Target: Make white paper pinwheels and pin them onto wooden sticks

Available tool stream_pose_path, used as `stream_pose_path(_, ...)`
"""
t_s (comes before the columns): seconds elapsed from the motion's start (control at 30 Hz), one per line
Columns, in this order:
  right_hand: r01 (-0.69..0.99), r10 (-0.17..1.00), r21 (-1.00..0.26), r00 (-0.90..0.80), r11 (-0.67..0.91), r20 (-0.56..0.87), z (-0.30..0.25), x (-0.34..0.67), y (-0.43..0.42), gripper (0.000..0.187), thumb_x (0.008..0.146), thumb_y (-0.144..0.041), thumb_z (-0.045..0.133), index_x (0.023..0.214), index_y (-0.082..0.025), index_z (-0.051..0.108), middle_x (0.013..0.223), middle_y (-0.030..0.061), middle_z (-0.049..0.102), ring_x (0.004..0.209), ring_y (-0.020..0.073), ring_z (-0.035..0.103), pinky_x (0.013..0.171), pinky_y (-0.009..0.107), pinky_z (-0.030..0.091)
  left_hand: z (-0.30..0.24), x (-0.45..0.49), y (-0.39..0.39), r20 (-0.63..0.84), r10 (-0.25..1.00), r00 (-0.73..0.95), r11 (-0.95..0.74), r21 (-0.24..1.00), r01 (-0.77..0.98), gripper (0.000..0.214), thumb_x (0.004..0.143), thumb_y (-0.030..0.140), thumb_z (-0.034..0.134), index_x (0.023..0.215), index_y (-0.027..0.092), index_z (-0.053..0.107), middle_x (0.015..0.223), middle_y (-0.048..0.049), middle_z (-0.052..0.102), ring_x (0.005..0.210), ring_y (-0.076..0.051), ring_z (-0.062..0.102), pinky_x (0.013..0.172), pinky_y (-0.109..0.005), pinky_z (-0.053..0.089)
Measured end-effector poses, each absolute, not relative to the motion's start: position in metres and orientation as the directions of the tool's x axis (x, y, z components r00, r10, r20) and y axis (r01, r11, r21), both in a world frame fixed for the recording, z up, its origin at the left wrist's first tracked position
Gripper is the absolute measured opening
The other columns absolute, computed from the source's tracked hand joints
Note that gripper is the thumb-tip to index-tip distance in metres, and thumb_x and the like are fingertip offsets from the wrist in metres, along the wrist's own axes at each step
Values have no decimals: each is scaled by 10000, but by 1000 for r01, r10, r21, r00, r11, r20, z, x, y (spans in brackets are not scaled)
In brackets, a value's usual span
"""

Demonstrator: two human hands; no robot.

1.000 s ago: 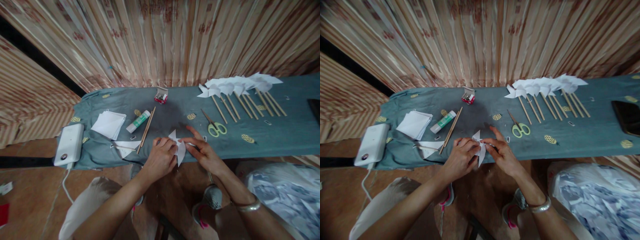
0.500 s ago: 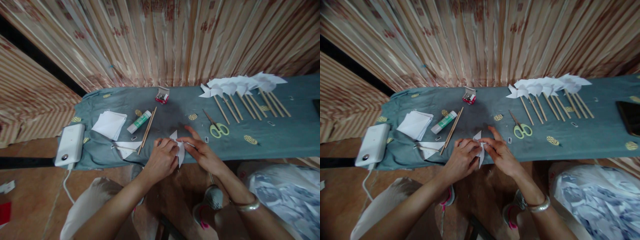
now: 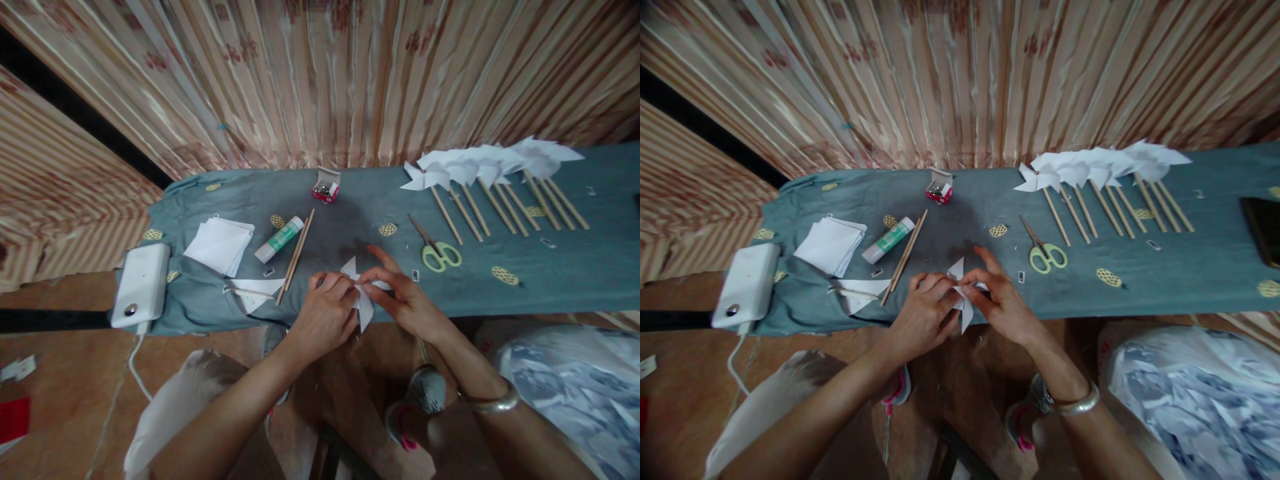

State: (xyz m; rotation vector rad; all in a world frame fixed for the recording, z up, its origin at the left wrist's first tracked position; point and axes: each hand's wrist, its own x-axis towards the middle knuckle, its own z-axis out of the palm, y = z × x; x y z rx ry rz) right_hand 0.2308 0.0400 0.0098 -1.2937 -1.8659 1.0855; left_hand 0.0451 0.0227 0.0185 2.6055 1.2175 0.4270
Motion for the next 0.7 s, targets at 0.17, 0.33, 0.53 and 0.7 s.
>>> stream_pose_path(0.17,446,953,-877,-301,182,44,6,233,39,218,900,-411,524,926,-261,679,1504,59,389,1436,266,272,1133,469,284,19,45,23,151,773,616,-628,323,709,203,883,226,504,1042,169,616,1122,-88,625,1109,-254,490,945,-449,314)
stream_pose_path(0.33,431,946,-883,-320,186,43,6,236,37,300,925,-436,469,1102,-316,680,1515,14,384,1421,260,309,1135,456,297,20,45,23,133,774,619,-623,336,706,236,891,227,492,1094,176,602,1120,-84,623,1112,-254,488,939,-448,316)
stream_pose_path(0.53,412,933,-900,-360,142,-18,13,238,39,290,923,-453,472,1021,-301,699,1535,15,357,1443,245,259,1135,443,291,19,45,23,135,777,615,-620,334,711,253,897,231,479,1110,167,600,1121,-90,622,1116,-257,483,948,-452,306)
stream_pose_path(0.7,426,940,-891,-341,155,0,12,237,39,252,916,-430,489,950,-276,686,1496,37,417,1442,237,263,1127,449,300,19,45,23,129,779,614,-616,342,709,253,882,223,498,1108,173,601,1115,-92,618,1118,-263,481,952,-459,317)
